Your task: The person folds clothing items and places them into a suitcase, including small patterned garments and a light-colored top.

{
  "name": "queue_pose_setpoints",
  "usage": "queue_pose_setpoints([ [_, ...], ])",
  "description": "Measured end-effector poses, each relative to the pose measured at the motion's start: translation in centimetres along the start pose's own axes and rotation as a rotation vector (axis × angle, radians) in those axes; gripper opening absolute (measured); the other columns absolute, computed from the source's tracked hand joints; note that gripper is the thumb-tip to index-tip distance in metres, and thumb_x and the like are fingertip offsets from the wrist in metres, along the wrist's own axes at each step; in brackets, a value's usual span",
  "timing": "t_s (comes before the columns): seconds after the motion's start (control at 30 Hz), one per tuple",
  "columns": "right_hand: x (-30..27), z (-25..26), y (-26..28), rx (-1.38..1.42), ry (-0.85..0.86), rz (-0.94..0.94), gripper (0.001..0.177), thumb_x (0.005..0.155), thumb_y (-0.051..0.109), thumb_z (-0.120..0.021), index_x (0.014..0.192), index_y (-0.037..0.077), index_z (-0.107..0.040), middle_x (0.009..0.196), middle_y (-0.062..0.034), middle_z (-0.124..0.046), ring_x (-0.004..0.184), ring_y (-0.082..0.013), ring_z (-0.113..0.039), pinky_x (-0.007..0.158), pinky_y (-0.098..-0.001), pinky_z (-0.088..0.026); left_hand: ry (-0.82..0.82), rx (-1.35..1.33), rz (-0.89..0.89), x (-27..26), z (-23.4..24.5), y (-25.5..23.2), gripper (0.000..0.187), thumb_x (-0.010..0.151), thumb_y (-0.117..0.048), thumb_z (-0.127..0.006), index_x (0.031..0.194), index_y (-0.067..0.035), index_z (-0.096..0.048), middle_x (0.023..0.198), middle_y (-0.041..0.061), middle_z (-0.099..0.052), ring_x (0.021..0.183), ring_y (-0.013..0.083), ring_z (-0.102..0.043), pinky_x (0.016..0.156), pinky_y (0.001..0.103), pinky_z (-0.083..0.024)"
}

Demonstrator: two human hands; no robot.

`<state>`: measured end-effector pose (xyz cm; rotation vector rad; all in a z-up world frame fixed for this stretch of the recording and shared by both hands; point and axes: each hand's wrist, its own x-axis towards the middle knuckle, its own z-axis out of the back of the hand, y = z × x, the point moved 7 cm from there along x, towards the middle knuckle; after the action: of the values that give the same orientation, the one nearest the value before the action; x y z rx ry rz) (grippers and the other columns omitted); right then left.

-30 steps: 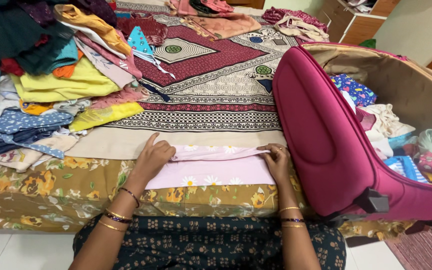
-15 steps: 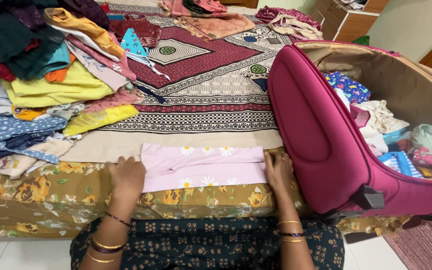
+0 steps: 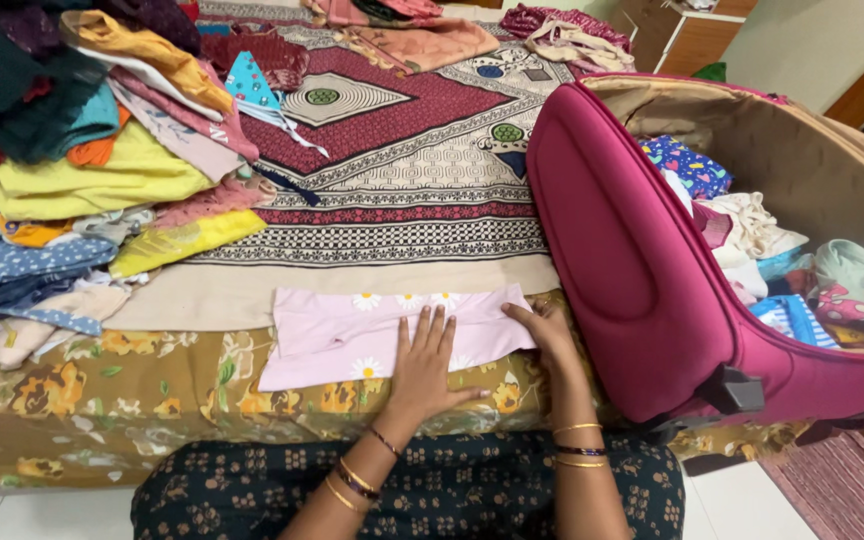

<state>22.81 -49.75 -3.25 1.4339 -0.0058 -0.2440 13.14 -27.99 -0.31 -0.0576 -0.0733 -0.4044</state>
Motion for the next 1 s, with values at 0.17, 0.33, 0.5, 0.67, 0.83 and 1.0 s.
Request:
queue_pose_setpoints([
  [0.17, -1.6, -4.9, 4.5, 0.000, 0.197, 0.104, 0.047, 0.080, 0.026, -0.083, 0.111, -0.008, -0.074, 0.092, -0.0193, -0.079, 0.071, -0.0175, -0.074, 0.060, -0.0277, -0.058, 0.032, 0.057, 0.005, 0.3, -1.6, 0.4, 0.128, 0.074, -0.099, -0.021, 0.161, -0.005, -0.012, 0.170, 0.012, -0.005, 0.155, 0.0321, 0.004, 0.122, 0.058, 0.004],
  [0.33, -4.5, -15.8, 4.8, -0.297, 0.241, 0.238, 0.044, 0.084, 0.023, -0.076, 0.117, -0.006, -0.071, 0.075, -0.0207, -0.072, 0.054, -0.0233, -0.058, 0.044, -0.0350, -0.042, -0.097, 0.272, -0.005, 1.1, -6.8, 0.7, 0.101, 0.088, -0.083, -0.026, 0.155, -0.008, -0.027, 0.161, 0.013, -0.028, 0.149, 0.0324, -0.020, 0.121, 0.056, -0.010],
  [0.5, -4.4, -18.5, 3.7, -0.527, 0.122, 0.557, 0.039, 0.079, 0.021, -0.079, 0.106, -0.006, -0.075, 0.065, -0.0159, -0.070, 0.053, -0.0193, -0.065, 0.051, -0.0322, -0.049, -0.302, 0.283, -0.004, 1.0, -7.3, 0.4, 0.067, 0.102, -0.057, -0.036, 0.149, -0.009, -0.041, 0.150, 0.013, -0.050, 0.140, 0.0301, -0.041, 0.119, 0.053, -0.024],
  [0.67, -4.2, -18.1, 3.2, -0.435, 0.240, 0.280, 0.038, 0.084, 0.027, -0.077, 0.104, -0.005, -0.074, 0.066, -0.0123, -0.073, 0.048, -0.0168, -0.063, 0.044, -0.0295, -0.050, -0.067, 0.195, -0.068, -0.4, -2.3, -0.3, 0.065, 0.093, -0.052, -0.043, 0.138, -0.006, -0.048, 0.144, 0.016, -0.048, 0.138, 0.0340, -0.036, 0.112, 0.060, -0.024],
  [0.83, -4.5, -17.7, 3.1, -0.092, 0.389, -0.045, 0.058, 0.103, 0.034, -0.063, 0.090, -0.022, -0.064, 0.059, -0.0206, -0.066, 0.041, -0.0236, -0.066, 0.039, -0.0322, -0.055, 0.082, -0.118, -0.031, -2.4, -1.9, -0.6, 0.042, 0.109, -0.037, -0.048, 0.119, -0.001, -0.067, 0.121, 0.020, -0.067, 0.121, 0.0348, -0.057, 0.102, 0.051, -0.042],
  [1.0, -5.3, -17.1, 3.3, 0.153, 0.496, -0.057, 0.044, 0.102, 0.028, -0.060, 0.109, -0.015, -0.062, 0.077, -0.0251, -0.069, 0.058, -0.0274, -0.073, 0.052, -0.0335, -0.063, -0.731, -0.219, -0.216, -8.0, -1.2, -1.1, 0.038, 0.087, -0.031, -0.068, 0.107, 0.001, -0.074, 0.109, 0.016, -0.075, 0.110, 0.0286, -0.066, 0.101, 0.047, -0.049],
])
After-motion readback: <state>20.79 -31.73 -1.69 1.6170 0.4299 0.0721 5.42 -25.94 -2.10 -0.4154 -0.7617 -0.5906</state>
